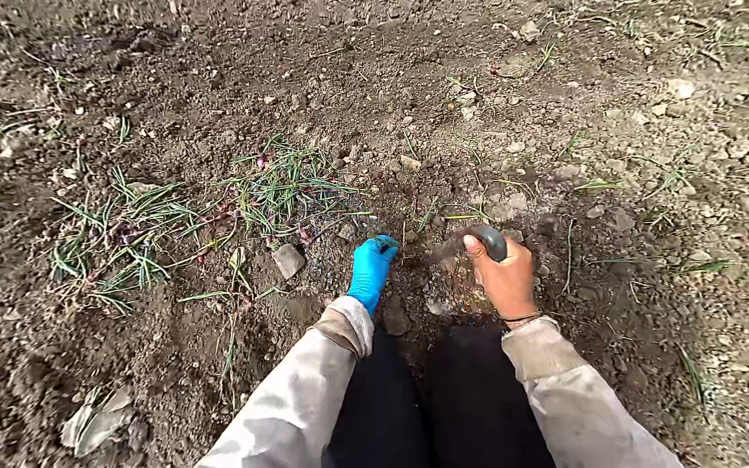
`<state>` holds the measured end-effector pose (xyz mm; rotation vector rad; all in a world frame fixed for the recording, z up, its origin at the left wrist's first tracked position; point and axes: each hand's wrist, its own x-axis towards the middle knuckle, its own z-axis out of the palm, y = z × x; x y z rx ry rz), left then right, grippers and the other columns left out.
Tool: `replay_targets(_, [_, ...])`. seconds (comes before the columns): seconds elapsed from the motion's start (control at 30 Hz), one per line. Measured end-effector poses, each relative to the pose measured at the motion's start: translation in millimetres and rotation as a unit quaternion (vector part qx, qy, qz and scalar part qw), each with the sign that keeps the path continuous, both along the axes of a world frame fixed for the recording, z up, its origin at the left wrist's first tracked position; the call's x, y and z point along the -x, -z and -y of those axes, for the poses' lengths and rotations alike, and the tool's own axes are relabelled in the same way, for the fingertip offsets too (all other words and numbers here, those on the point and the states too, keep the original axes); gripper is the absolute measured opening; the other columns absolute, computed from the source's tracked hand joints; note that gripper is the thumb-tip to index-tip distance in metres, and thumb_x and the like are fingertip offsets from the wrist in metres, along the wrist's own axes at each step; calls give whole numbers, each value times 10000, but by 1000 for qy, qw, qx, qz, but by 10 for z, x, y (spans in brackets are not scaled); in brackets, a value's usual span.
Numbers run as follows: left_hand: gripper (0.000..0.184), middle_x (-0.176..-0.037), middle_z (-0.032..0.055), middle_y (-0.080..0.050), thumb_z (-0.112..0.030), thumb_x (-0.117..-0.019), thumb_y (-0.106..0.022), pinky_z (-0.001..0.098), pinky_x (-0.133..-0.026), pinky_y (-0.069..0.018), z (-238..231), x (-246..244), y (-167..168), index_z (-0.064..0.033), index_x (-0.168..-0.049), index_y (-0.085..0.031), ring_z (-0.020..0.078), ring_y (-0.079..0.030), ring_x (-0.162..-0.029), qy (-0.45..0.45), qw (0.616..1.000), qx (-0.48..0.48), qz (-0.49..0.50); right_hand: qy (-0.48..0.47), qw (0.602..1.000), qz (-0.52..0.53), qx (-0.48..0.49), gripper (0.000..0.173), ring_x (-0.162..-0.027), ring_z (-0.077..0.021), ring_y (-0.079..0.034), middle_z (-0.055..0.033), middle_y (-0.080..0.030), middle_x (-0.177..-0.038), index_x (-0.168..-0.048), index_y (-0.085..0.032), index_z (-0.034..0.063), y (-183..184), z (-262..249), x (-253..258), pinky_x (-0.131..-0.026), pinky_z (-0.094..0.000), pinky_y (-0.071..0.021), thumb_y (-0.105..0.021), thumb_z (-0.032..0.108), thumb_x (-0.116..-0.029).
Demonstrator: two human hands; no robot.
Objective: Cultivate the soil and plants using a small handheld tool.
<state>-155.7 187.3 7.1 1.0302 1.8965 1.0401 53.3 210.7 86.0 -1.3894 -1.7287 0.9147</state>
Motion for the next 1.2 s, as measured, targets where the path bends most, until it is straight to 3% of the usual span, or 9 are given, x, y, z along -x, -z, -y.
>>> replay_targets(0.17, [267, -1296, 201, -683, -54, -1052, -511, 539, -1142, -409, -212, -520, 441, -10, -1239, -697, 358, -616, -1275, 283, 916, 130, -252, -13, 993, -69, -99, 223, -449, -22, -478, 123, -553, -630, -978, -674, 204, -841, -87, -560, -407, -238, -444, -692, 425, -951])
replay_targets(0.27, [281, -1314, 198, -671, -10, -1037, -512, 564, -1145, -389, -370, -610, 446, -19, -1261, -682, 367, -603, -1286, 337, 875, 164, -307, 9, 998, -46, -35, 265, -395, -85, -428, 48, -486, -566, -936, -633, 177, -353, -165, -572, -376, -277, -418, -645, 436, -991])
replay_targets(0.37, [234, -1289, 198, -684, -31, -1026, -556, 559, -1151, -386, -389, -496, 361, -8, -1204, -706, 366, -611, -1273, 314, 904, 162, -239, 59, 995, 4, 78, 307, -467, -196, -497, -90, -531, -615, -945, -641, -18, 754, -275, -484, -494, -410, -481, -662, 280, -1016])
replay_targets(0.47, [178, -1206, 228, -703, -35, -1003, -618, 545, -1085, -455, -313, -235, 276, 26, -1135, -721, 372, -652, -1189, 223, 959, 112, -130, 76, 992, 20, 100, 291, -479, -179, -502, -81, -531, -616, -934, -640, -43, 1001, -323, -450, -525, -396, -492, -676, 237, -1008])
replay_targets(0.7, [78, -955, 177, -712, 33, -941, -651, 560, -917, -488, 137, 196, 26, 13, -982, -714, 319, -673, -951, 84, 993, -25, -77, 72, 997, 24, 16, 284, -464, -129, -488, -32, -527, -615, -945, -647, 0, 250, -62, -352, -484, -356, -466, -687, 278, -987])
replay_targets(0.83, [89, -938, 120, -714, 32, -914, -655, 506, -909, -487, 273, 227, 58, -10, -970, -710, 239, -671, -938, 28, 992, -92, -85, 0, 990, -116, -79, 175, -437, -21, -472, 122, -541, -626, -999, -646, 217, -554, 161, -262, -408, -213, -442, -684, 387, -979])
replay_targets(0.9, [115, -974, 145, -739, 22, -920, -671, 556, -964, -459, 178, 149, 17, -1, -1018, -727, 272, -691, -977, 4, 988, -109, -106, -45, 988, -136, -53, 194, -387, -64, -429, 74, -508, -587, -966, -622, 219, -513, 54, -44, -362, -236, -413, -669, 405, -993])
replay_targets(1.03, [359, -978, 159, -732, 11, -938, -664, 597, -992, -421, 93, -66, -66, 3, -1297, -647, 317, -676, -959, 17, 984, -120, -133, -33, 992, -53, 109, 338, -433, -196, -437, -95, -522, -619, -961, -661, 34, 491, -5, 449, -428, -383, -414, -660, 369, -1009])
replay_targets(1.2, [596, -1111, 176, -747, -45, -978, -651, 566, -1150, -324, -188, -306, 157, -36, -1542, -458, 352, -667, -1127, 85, 977, -46, -189, -44, 998, -27, 23, 299, -536, -172, -554, -98, -612, -690, -973, -695, -16, 744, 345, 301, -531, -383, -503, -697, 284, -973])
